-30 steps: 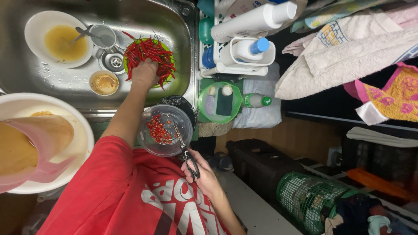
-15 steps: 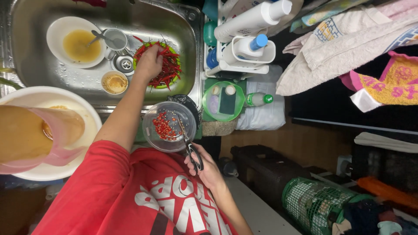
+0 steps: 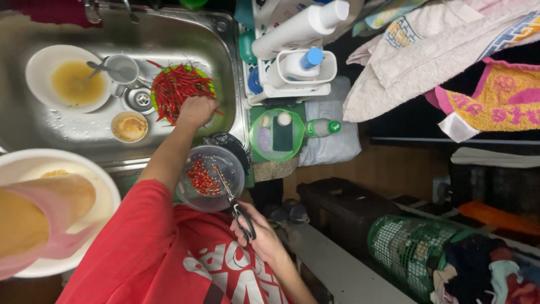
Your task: Cutting red chilies into a small bowl using scissors over a kitchen sink
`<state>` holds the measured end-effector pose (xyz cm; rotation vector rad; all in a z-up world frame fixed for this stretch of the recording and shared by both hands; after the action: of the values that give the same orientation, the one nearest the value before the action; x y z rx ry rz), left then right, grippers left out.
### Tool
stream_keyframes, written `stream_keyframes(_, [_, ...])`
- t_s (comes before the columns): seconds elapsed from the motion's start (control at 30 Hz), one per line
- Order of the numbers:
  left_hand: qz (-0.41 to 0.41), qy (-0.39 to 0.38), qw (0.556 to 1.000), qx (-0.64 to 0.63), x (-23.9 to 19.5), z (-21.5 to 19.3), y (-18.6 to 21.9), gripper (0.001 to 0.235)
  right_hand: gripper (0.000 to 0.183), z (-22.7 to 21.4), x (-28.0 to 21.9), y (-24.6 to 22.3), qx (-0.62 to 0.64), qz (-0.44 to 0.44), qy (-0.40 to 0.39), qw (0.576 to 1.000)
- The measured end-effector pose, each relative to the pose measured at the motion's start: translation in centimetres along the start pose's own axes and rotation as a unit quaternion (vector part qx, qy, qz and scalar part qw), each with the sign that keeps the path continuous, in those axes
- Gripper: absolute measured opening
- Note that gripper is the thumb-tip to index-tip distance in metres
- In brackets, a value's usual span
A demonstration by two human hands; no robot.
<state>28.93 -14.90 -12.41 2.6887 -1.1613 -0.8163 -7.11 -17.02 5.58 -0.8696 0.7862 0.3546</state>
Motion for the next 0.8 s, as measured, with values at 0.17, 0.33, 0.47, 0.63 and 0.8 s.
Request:
stream_keyframes(0.17, [0.022,-0.02,1.0,0.001,-0.5,-2.7,1.1,0.029,0.056,0.4,-0.1,-0.2,0.001,-0.018,0.008,1.0])
stream_keyframes(0.33, [0.042,0.098,0.966,-0.236,-1.5,-6.7,1.3,0.014,0.055,0.0,0.1,0.2,0.008,-0.006,0.01,1.0])
stream_keyframes(0.47, [-0.011,0.179,0.887,-0.426,-3.0,-9.8,-0.4,0.013,0.059,-0.2,0.4,0.0,0.013,-0.023,-0.007,1.0])
stream_keyframes(0.63, [-0.077,0.187,0.829,-0.521,-6.4,-9.9,-2.9,0.012,0.054,-0.6,0.8,-0.7,0.023,-0.029,-0.039,0.999])
stream_keyframes(0.8, [-0.104,0.189,0.817,-0.535,-9.7,-6.8,-5.1,0.023,0.049,-1.1,1.2,-0.8,-0.03,-0.055,-0.074,0.995])
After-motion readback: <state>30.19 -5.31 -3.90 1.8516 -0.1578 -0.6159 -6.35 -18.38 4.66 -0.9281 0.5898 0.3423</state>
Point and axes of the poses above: each hand's wrist, its own x-axis towards the middle knuckle, its own z-axis out of the palm, y = z × x, the point moved 6 cm from there along x, towards the middle knuckle, and after that the axes turned 3 degrees about -x, right-handed, at the moved point
